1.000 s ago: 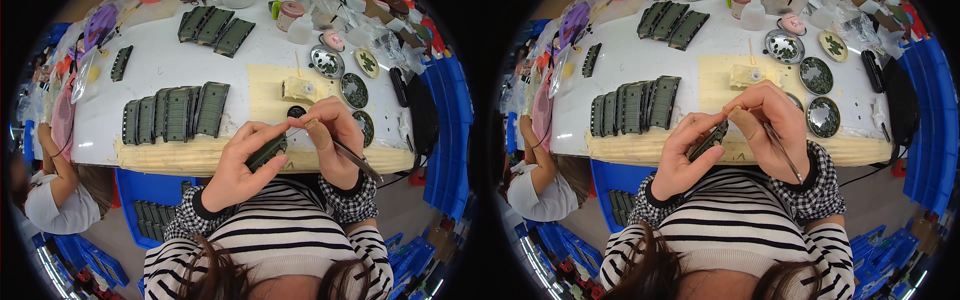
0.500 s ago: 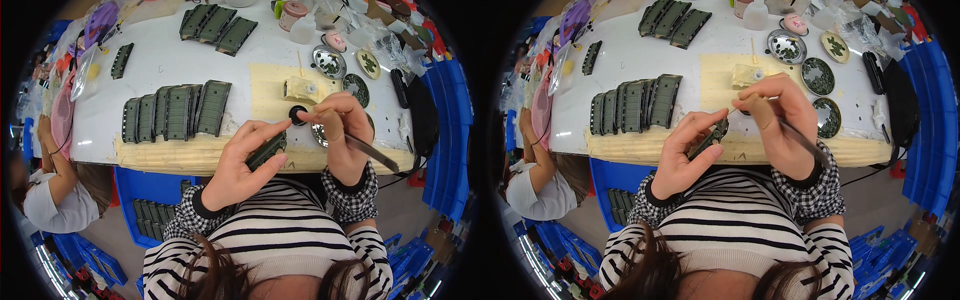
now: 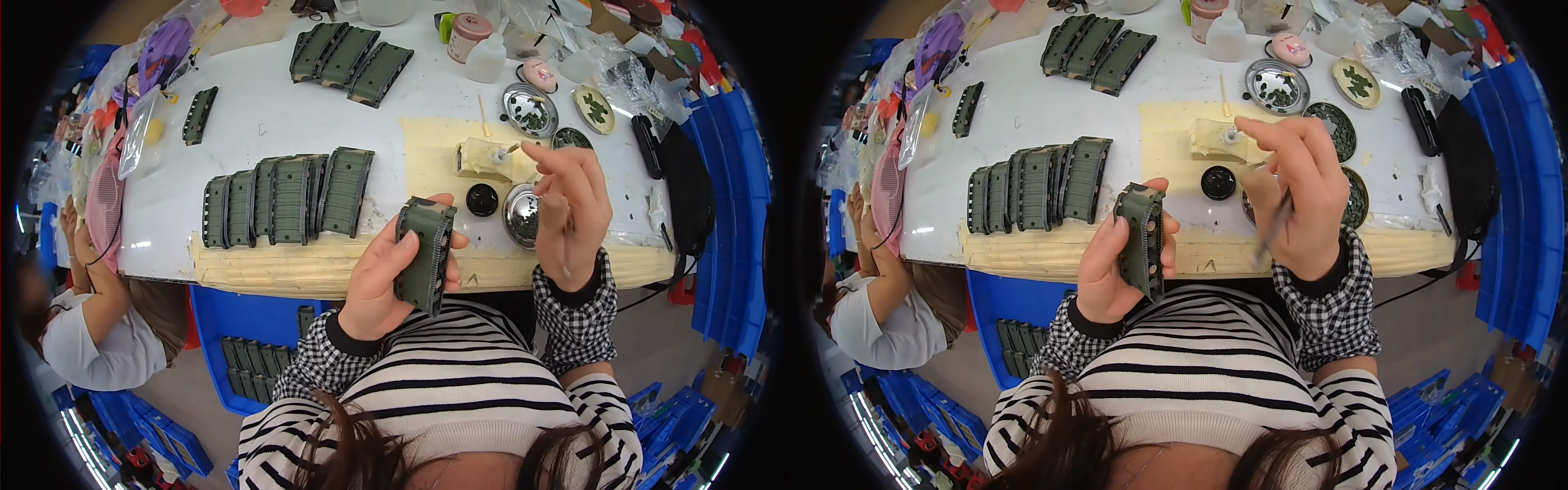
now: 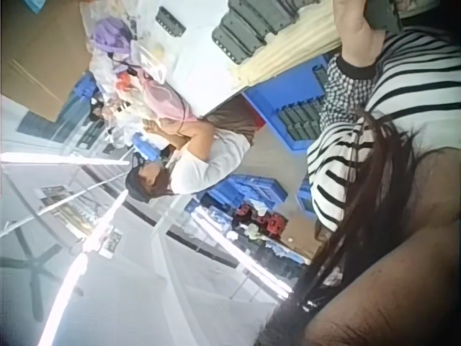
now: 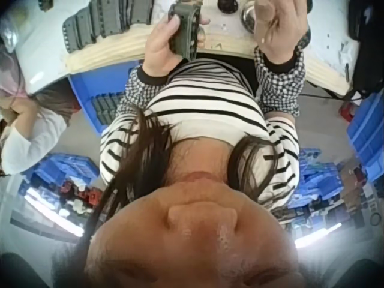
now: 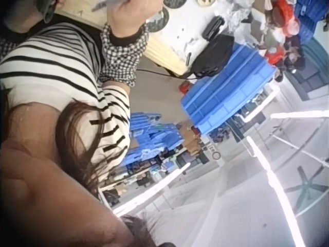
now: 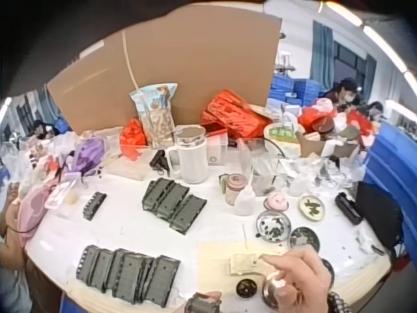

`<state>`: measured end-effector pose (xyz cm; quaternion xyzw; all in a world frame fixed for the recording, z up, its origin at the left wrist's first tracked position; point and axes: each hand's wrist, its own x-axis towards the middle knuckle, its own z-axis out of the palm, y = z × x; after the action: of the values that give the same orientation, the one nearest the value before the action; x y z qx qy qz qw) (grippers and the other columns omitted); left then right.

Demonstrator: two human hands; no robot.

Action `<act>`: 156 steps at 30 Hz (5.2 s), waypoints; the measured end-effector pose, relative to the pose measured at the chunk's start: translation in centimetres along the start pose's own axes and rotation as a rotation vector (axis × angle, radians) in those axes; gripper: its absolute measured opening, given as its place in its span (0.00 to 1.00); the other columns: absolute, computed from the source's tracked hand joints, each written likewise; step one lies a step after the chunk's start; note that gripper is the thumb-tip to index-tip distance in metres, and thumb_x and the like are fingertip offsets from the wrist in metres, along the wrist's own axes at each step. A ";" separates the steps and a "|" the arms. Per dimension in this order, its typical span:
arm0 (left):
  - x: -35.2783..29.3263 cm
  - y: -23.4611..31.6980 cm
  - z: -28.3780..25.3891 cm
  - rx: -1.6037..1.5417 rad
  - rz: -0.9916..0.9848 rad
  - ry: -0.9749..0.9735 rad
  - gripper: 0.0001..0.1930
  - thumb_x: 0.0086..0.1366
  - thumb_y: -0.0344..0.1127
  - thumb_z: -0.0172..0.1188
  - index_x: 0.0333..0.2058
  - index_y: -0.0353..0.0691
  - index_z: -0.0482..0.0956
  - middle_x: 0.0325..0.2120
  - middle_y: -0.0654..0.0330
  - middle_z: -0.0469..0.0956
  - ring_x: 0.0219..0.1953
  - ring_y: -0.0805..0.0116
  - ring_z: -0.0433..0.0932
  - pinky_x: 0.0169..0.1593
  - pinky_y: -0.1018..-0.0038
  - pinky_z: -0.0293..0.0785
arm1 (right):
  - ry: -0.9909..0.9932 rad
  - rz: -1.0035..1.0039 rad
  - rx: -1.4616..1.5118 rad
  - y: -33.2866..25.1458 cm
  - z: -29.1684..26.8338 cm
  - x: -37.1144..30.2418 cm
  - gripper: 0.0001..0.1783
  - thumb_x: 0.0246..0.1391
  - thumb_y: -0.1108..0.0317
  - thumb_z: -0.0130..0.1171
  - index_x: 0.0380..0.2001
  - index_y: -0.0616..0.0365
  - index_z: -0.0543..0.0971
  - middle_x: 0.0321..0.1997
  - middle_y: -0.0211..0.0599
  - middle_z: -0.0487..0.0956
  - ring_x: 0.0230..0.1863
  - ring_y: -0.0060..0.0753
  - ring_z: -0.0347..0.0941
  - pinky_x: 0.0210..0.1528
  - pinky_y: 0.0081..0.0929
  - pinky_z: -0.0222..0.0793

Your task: Applying adhesive and assembling plastic toy tank components at a factory workbench.

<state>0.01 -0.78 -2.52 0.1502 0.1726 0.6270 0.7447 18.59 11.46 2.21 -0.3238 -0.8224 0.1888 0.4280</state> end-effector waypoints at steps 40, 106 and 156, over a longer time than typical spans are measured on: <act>-0.7 0.7 1.1 -0.083 -0.190 0.042 0.27 0.71 0.41 0.47 0.63 0.33 0.56 0.34 0.56 0.78 0.26 0.71 0.76 0.30 0.76 0.75 | -0.430 -0.106 0.252 -3.4 -1.3 1.3 0.12 0.35 0.75 0.73 0.26 0.60 0.81 0.27 0.34 0.83 0.31 0.37 0.81 0.38 0.30 0.78; 4.4 33.8 -12.6 2.582 0.092 0.928 0.39 0.52 0.51 0.66 0.58 0.34 0.67 0.48 0.39 0.75 0.52 0.47 0.75 0.54 0.63 0.69 | -0.043 0.200 0.175 -0.8 -5.6 -3.1 0.13 0.44 0.82 0.64 0.37 0.66 0.82 0.31 0.40 0.82 0.33 0.34 0.76 0.39 0.26 0.69; 1.2 0.5 2.4 0.376 -0.147 0.117 0.14 0.75 0.42 0.44 0.36 0.38 0.70 0.33 0.66 0.73 0.35 0.81 0.72 0.40 0.82 0.72 | -0.301 -0.212 0.285 -2.8 -0.9 -1.7 0.13 0.47 0.65 0.66 0.35 0.61 0.82 0.33 0.38 0.80 0.37 0.41 0.78 0.41 0.32 0.76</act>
<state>0.77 0.46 -0.25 0.2369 0.3402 0.5353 0.7360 18.97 8.31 3.40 -0.1401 -0.8712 0.3033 0.3596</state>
